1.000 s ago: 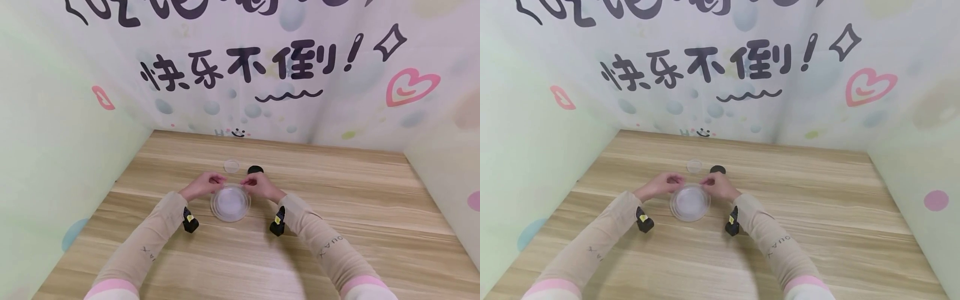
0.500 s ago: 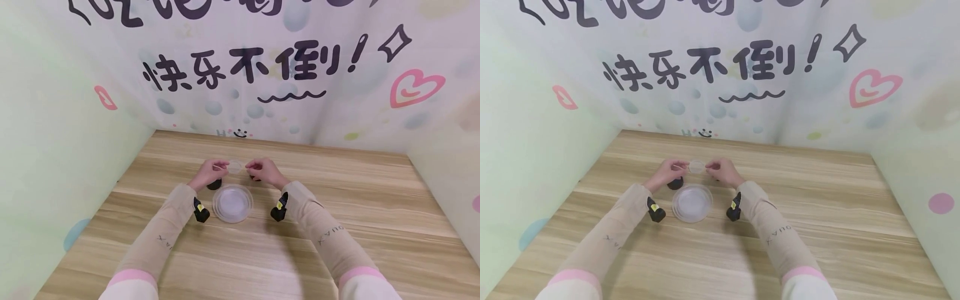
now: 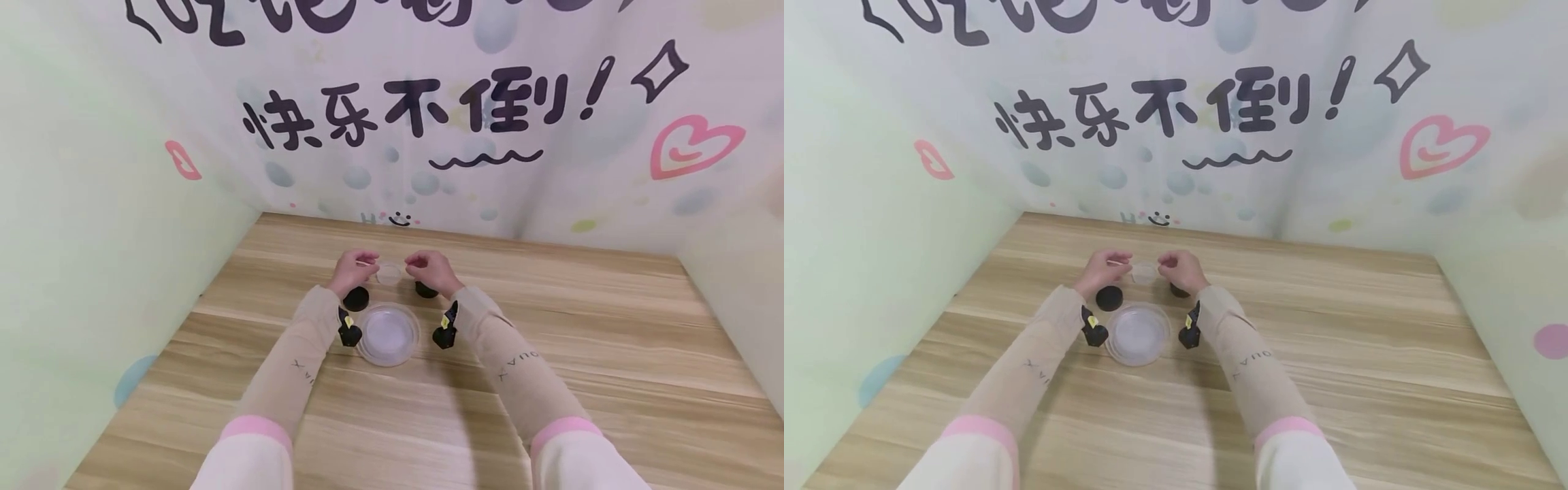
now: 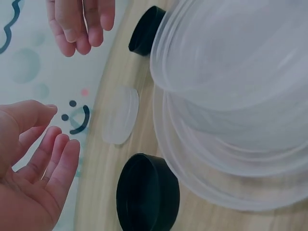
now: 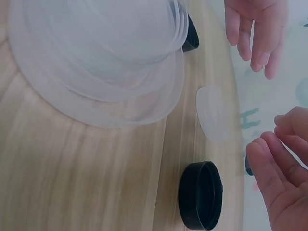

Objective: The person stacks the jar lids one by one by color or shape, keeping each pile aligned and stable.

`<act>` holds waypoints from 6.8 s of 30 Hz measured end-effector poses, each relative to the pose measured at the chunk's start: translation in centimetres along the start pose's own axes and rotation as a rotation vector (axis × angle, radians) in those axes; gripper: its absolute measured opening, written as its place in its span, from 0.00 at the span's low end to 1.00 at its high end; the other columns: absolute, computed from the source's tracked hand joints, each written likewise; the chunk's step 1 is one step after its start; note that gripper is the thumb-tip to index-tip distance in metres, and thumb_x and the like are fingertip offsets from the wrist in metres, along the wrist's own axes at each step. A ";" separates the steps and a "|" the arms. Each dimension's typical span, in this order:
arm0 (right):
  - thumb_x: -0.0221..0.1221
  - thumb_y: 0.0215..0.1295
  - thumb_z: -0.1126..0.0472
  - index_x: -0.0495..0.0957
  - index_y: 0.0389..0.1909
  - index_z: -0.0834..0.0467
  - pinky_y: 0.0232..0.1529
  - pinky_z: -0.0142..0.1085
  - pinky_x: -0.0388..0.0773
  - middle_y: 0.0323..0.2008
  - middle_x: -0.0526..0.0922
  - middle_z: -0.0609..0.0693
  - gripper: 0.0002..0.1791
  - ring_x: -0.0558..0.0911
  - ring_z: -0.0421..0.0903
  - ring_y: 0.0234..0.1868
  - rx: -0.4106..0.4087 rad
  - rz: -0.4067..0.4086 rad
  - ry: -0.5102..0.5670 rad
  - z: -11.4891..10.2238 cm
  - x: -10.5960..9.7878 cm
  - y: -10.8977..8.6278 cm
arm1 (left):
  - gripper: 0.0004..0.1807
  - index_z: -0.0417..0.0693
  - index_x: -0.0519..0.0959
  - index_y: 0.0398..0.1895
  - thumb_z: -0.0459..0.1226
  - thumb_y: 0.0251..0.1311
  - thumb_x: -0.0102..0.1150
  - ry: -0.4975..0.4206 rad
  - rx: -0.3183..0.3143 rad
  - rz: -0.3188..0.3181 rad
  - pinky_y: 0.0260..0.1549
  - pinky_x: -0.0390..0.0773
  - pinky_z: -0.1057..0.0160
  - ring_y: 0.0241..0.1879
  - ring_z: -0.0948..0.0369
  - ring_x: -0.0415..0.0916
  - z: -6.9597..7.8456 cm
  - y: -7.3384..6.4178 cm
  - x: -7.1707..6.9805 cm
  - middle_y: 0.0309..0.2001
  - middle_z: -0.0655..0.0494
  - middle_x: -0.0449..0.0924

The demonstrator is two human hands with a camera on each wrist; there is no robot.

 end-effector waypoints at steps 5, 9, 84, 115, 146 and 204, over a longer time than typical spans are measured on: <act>0.55 0.58 0.64 0.75 0.44 0.66 0.39 0.36 0.76 0.40 0.78 0.60 0.14 0.77 0.51 0.42 0.011 0.031 -0.057 0.1 0.4 0.7 | 0.14 0.46 0.80 0.39 0.37 0.46 0.65 -0.046 0.058 0.011 0.23 0.77 0.66 0.31 0.61 0.77 -6.0 4.0 0.4 0.33 0.53 0.79; 0.55 0.57 0.65 0.73 0.46 0.69 0.44 0.38 0.75 0.43 0.77 0.61 0.16 0.76 0.53 0.45 0.018 0.036 -0.045 0.8 1.0 1.5 | 0.14 0.41 0.78 0.40 0.34 0.48 0.62 0.005 -0.012 0.041 0.30 0.78 0.64 0.36 0.57 0.77 -3.9 2.3 0.4 0.37 0.49 0.79; 0.62 0.49 0.58 0.79 0.39 0.56 0.31 0.28 0.74 0.32 0.79 0.46 0.14 0.76 0.39 0.33 -0.103 0.024 -0.103 16.3 7.6 12.4 | 0.09 0.48 0.83 0.35 0.38 0.50 0.59 0.309 0.037 0.021 0.34 0.74 0.68 0.33 0.61 0.76 -6.7 3.8 0.5 0.32 0.56 0.81; 0.55 0.55 0.72 0.76 0.36 0.69 0.31 0.32 0.79 0.33 0.77 0.60 0.08 0.76 0.50 0.35 0.005 -0.006 0.051 -1.1 -0.2 -0.5 | 0.12 0.36 0.79 0.41 0.30 0.54 0.54 0.338 0.119 -0.188 0.38 0.75 0.64 0.40 0.56 0.73 5.5 -2.3 0.4 0.37 0.46 0.79; 0.58 0.52 0.71 0.77 0.32 0.66 0.35 0.31 0.76 0.28 0.78 0.53 0.05 0.76 0.43 0.31 -0.157 -0.177 0.010 0.1 2.2 -5.5 | 0.09 0.43 0.80 0.37 0.31 0.50 0.59 0.341 0.016 -0.366 0.33 0.76 0.63 0.34 0.58 0.74 4.2 -7.4 0.3 0.34 0.53 0.79; 0.58 0.50 0.73 0.78 0.33 0.67 0.33 0.29 0.76 0.29 0.80 0.53 0.08 0.77 0.41 0.30 -0.217 -0.244 0.016 0.4 3.4 -6.8 | 0.11 0.35 0.80 0.38 0.28 0.50 0.57 0.315 0.068 -0.483 0.27 0.76 0.69 0.31 0.59 0.73 2.9 -8.3 0.6 0.32 0.51 0.75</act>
Point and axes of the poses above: each hand's wrist, its own y-axis towards the middle knuckle, its own x-axis out of the palm, z = x × y, the point moved 3 cm from there along y, towards the middle knuckle
